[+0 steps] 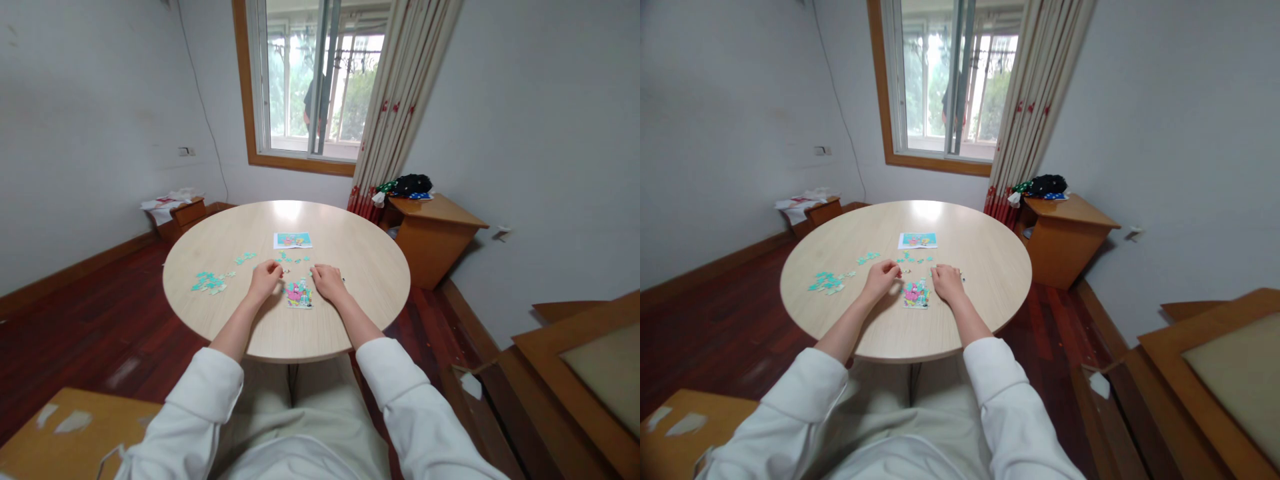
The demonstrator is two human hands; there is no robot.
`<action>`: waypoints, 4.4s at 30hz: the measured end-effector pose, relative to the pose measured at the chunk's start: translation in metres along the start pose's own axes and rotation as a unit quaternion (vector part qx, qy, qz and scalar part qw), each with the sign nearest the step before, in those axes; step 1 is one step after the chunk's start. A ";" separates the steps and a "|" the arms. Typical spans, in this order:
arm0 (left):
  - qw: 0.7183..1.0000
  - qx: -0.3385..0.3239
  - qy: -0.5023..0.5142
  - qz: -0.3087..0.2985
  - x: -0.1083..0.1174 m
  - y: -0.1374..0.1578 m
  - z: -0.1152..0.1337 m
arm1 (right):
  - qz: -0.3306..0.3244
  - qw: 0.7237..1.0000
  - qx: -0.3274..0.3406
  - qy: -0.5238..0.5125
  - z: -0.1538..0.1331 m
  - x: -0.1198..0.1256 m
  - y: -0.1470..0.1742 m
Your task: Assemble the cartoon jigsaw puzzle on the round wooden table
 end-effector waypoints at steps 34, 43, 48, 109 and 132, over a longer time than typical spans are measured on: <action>1.000 0.007 0.011 -0.002 0.001 0.002 0.003 | 0.039 0.992 -0.113 -0.041 0.029 -0.007 -0.010; 1.000 0.008 0.017 -0.004 0.000 0.002 0.004 | 0.005 0.990 -0.132 -0.037 0.032 -0.009 -0.017; 1.000 0.006 0.012 -0.006 0.000 0.002 0.004 | 0.038 0.991 -0.107 -0.065 0.032 -0.009 -0.014; 0.997 -0.025 0.017 -0.067 -0.011 0.003 0.006 | 0.154 0.783 -0.001 -0.603 0.047 0.001 -0.007; 0.961 -0.106 -0.170 -0.189 -0.026 0.010 0.009 | 0.034 0.953 0.064 -0.294 0.018 -0.014 -0.007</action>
Point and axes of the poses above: each hand's wrist, its own y-axis away from the middle knuckle, its own x-axis out of the back of the hand, z = x × y, the point moved 5 cm from there along -y, towards the middle knuckle, and after that the axes turned 12 degrees about -z, right-handed, at the moved point
